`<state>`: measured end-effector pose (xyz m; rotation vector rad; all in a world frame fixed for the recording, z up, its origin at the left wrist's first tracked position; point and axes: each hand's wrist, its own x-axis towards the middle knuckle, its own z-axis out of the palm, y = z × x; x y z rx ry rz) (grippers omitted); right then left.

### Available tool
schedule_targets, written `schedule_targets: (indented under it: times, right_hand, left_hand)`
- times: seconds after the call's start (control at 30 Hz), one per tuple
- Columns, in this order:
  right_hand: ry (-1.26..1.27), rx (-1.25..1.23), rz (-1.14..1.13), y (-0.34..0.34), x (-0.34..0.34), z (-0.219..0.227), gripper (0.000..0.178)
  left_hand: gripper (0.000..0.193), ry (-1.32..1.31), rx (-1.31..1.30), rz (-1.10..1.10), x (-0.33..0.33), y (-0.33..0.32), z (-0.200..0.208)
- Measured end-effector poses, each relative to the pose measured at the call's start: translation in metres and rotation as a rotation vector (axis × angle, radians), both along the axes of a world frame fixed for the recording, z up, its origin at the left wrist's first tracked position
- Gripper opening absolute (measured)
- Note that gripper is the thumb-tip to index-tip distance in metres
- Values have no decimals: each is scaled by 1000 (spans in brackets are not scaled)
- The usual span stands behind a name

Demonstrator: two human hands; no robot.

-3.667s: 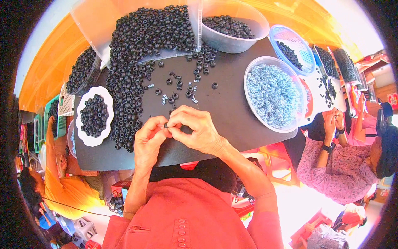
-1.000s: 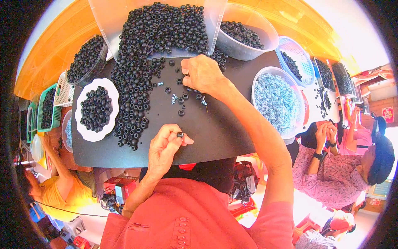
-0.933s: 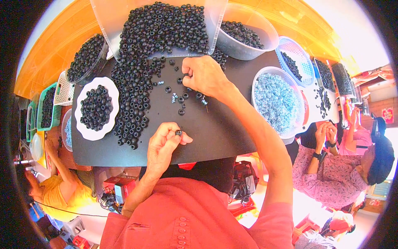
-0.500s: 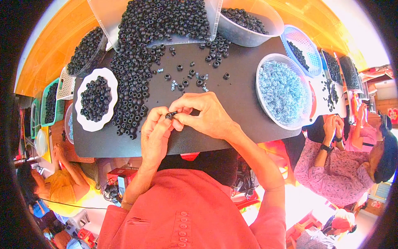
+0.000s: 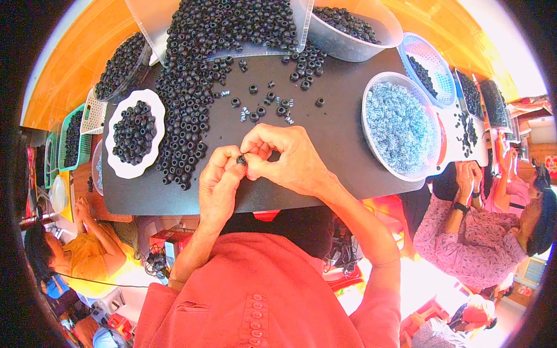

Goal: The person picks up small springs and black plastic rings from the table and inserts the springs into the center holes of the rings by hand.

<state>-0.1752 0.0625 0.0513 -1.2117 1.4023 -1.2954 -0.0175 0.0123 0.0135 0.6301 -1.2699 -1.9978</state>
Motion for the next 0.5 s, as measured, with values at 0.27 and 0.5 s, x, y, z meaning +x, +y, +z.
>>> schedule_targets:
  times: [0.27,0.5]
  right_hand:
    - [199,-63,-21,3,5,8,3]
    - [76,-65,-35,4,6,-3,9]
  left_hand:
    - [6,-50,-91,-2,0,1,2]
    - [11,28,-9,-26,0,-2,-5]
